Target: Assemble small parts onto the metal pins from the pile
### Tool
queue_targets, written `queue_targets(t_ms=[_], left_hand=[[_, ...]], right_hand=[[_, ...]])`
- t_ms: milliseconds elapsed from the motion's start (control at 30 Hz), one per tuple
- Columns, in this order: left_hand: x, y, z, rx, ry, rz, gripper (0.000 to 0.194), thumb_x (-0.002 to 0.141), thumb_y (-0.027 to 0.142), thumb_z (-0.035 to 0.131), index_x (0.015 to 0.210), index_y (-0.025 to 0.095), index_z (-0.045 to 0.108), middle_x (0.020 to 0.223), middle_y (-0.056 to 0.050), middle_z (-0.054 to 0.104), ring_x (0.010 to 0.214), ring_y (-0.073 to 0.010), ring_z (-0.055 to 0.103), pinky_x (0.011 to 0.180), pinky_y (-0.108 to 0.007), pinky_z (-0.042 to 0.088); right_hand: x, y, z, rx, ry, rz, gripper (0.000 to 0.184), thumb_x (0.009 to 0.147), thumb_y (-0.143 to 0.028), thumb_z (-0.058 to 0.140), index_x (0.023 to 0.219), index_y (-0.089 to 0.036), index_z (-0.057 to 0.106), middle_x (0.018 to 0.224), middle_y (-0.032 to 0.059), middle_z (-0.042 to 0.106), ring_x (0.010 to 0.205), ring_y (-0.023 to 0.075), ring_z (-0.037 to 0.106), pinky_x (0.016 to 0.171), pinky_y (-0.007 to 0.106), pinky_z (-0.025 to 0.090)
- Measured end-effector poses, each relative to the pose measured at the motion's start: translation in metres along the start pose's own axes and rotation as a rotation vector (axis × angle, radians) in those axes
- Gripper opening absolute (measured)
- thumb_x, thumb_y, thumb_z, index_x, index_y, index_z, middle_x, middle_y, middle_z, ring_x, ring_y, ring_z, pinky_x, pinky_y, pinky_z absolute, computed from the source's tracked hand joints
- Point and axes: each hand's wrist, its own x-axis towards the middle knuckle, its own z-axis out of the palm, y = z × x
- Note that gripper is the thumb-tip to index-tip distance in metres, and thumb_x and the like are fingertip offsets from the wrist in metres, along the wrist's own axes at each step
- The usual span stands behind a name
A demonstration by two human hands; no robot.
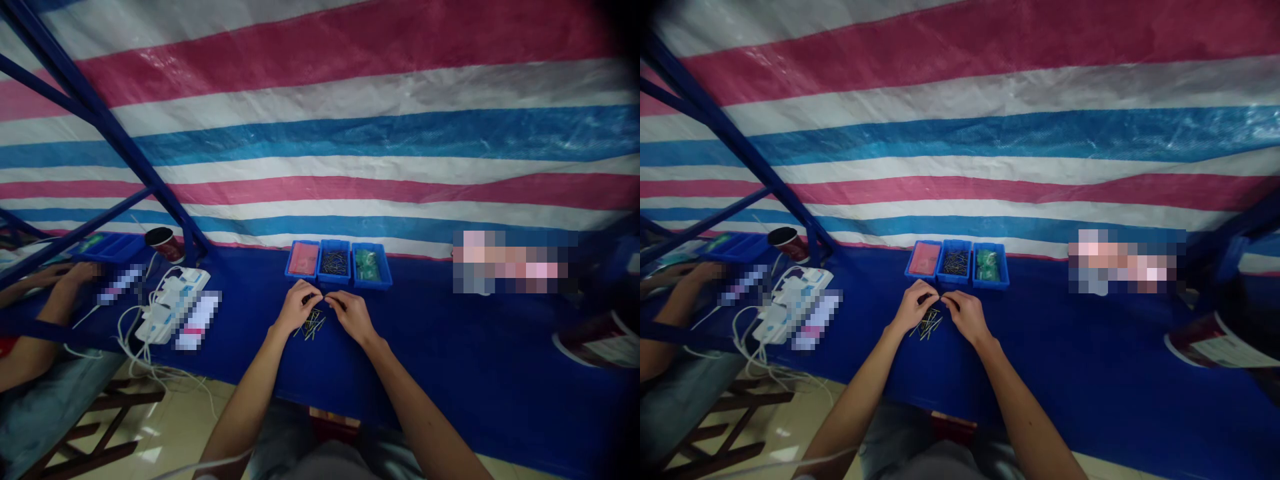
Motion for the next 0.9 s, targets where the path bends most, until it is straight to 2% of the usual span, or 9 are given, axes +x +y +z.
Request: queue_targets(t_ms=[900], left_hand=[[-0.0006, -0.0018, 0.0003, -0.003, -0.033, -0.015, 0.032, 0.097, 0.036, 0.051, 0.074, 0.018, 0.063, 0.080, -0.006, 0.065, 0.086, -0.0195, 0.054, 0.075, -0.032, 0.043]], right_hand=[[-0.0008, 0.0017, 0.0015, -0.005, -0.016, -0.009, 0.019, 0.096, -0.029, 0.055, 0.097, -0.023, 0.073, 0.081, 0.0030, 0.070, 0.071, 0.0172, 0.066, 0.069, 0.026, 0.048]])
